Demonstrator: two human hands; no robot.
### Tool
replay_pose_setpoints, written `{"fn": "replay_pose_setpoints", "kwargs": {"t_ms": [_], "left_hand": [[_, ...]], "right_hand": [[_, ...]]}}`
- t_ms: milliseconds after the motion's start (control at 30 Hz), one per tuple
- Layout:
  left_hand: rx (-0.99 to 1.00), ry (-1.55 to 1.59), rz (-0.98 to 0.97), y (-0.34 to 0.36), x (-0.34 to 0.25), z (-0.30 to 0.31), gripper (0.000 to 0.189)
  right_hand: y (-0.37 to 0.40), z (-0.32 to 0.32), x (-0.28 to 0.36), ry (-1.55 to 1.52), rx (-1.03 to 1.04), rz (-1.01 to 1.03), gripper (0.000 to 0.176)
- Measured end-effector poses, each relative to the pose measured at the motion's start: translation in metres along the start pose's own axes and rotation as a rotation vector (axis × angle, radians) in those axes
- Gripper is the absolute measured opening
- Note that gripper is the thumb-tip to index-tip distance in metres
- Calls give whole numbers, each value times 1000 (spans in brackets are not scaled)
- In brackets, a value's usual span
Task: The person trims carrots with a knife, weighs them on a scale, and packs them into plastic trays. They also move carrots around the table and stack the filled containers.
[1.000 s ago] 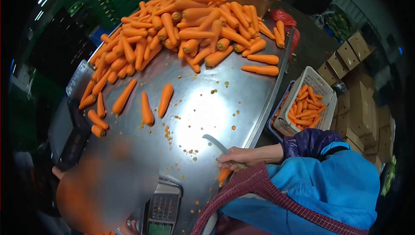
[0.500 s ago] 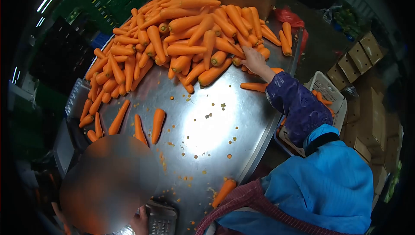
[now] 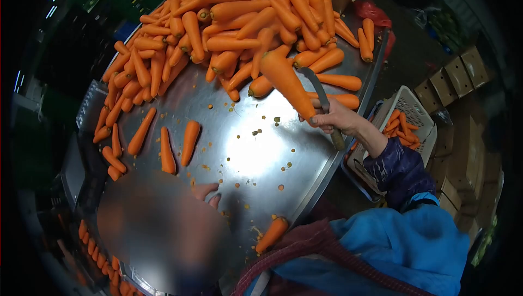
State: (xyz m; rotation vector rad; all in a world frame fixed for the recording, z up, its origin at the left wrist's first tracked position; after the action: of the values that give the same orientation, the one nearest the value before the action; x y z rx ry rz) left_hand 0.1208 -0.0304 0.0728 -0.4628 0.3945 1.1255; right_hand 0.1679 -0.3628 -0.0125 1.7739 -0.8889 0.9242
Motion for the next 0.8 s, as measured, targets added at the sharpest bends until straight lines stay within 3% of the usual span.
{"fn": "replay_pose_setpoints", "kwargs": {"t_ms": [67,100,167,267,300,333,367,400,433,467,500,533,567,633,733,800], "left_hand": [[-150,-140,-173,-13,-28,-8,36],[-162,-196,-256,-18,-43,-14,43],[-125,-344,-385,-22,-69,-30,57],[-89,-518,-425,-24,-74,-52,57],[-86,-518,-422,-21,-70,-54,57],[-30,-336,-300,-18,-59,-54,51],[27,-155,-176,-15,-47,-56,44],[47,31,-18,-12,-31,-62,40],[50,29,-15,-9,-26,-63,40],[77,403,242,-5,-10,-67,36],[99,774,501,0,2,-73,32],[100,922,589,1,7,-74,31],[95,916,596,1,11,-72,31],[86,1296,714,5,17,-75,28],[54,1372,744,8,19,-70,29],[30,1410,773,11,19,-68,30]], "right_hand": [[7,-25,4,138,-3,38,46],[12,-38,5,274,-11,76,48],[20,-61,-5,260,55,70,51],[28,-91,-5,340,240,75,47],[26,-93,-9,260,255,-46,43],[25,-93,-14,179,268,-164,40],[15,-91,-7,45,309,-80,38],[1,-81,6,111,190,-26,36],[-20,-65,7,356,76,-13,35],[-46,-53,9,488,-39,276,35],[-66,-44,17,730,-133,406,38],[-87,-36,15,934,-209,541,41],[-108,-30,10,1069,-226,618,39],[-135,-29,7,1237,-239,628,37],[-161,-22,3,1384,-243,517,44],[-157,-20,6,1376,-228,568,43]]}}
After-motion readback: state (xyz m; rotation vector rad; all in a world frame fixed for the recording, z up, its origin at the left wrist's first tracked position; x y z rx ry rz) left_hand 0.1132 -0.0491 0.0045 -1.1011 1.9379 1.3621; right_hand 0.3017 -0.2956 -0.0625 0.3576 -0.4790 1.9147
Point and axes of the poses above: each hand's wrist, its own y-axis away from the middle knuckle, its own z-axis out of the back of the hand, x = y × z, the point moved 5 cm from there along -y, towards the middle knuckle, and after that the axes turned 12 degrees about -y, right-handed, at the moved point
